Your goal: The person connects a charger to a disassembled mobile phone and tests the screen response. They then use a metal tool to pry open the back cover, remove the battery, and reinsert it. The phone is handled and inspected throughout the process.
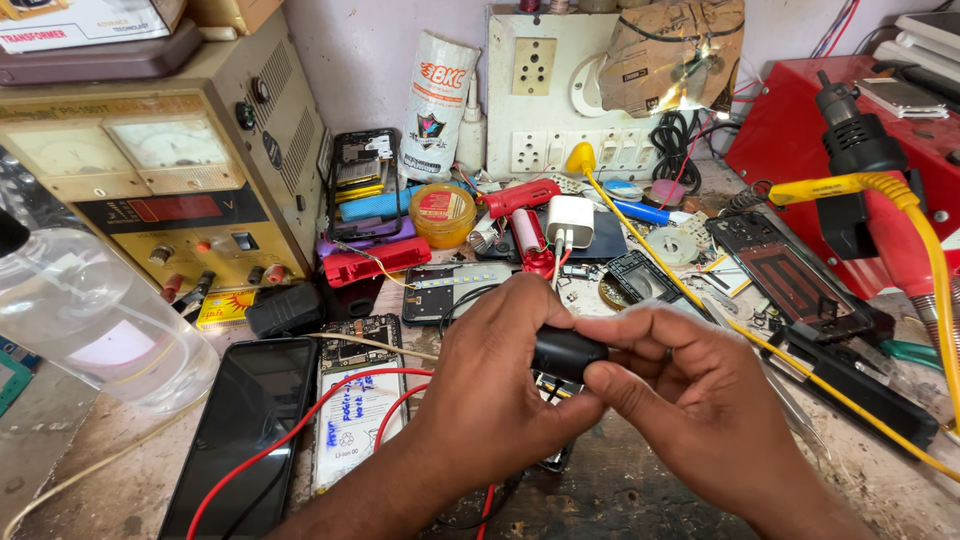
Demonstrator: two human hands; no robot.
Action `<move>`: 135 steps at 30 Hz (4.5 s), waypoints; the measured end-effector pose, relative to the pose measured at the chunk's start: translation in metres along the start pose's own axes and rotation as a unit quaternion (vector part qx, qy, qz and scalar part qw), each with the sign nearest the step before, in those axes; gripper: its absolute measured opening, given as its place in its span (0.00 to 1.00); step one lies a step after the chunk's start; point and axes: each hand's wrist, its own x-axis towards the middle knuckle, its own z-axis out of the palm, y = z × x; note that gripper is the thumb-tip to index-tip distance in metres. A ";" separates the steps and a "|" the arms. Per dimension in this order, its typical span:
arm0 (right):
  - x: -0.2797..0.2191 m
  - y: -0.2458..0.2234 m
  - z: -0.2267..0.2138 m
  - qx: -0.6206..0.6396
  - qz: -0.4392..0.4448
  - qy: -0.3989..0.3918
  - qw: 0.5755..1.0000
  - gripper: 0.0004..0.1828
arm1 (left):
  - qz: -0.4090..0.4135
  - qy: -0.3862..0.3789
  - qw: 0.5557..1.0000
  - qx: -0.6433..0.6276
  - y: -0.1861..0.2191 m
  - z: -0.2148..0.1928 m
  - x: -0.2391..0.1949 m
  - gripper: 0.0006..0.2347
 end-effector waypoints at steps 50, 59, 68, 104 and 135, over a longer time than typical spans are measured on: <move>0.013 0.009 0.013 -0.028 0.022 0.061 0.997 0.27 | -0.429 0.013 0.785 -0.446 -0.009 0.018 0.011 0.15; 0.010 0.016 0.014 -0.072 -0.022 0.112 0.991 0.17 | -0.371 0.045 0.773 -0.512 -0.017 0.024 0.004 0.13; 0.001 0.004 0.017 -0.271 -0.137 0.230 0.925 0.14 | -0.335 -0.038 0.874 -0.351 -0.014 0.017 0.004 0.20; 0.057 -0.121 0.044 0.210 -0.205 0.005 0.956 0.19 | -0.055 -0.050 0.992 -0.104 -0.035 -0.041 0.009 0.12; 0.283 0.077 -0.009 0.267 0.029 0.224 0.937 0.12 | -0.374 0.118 0.874 -0.287 -0.062 -0.096 0.033 0.13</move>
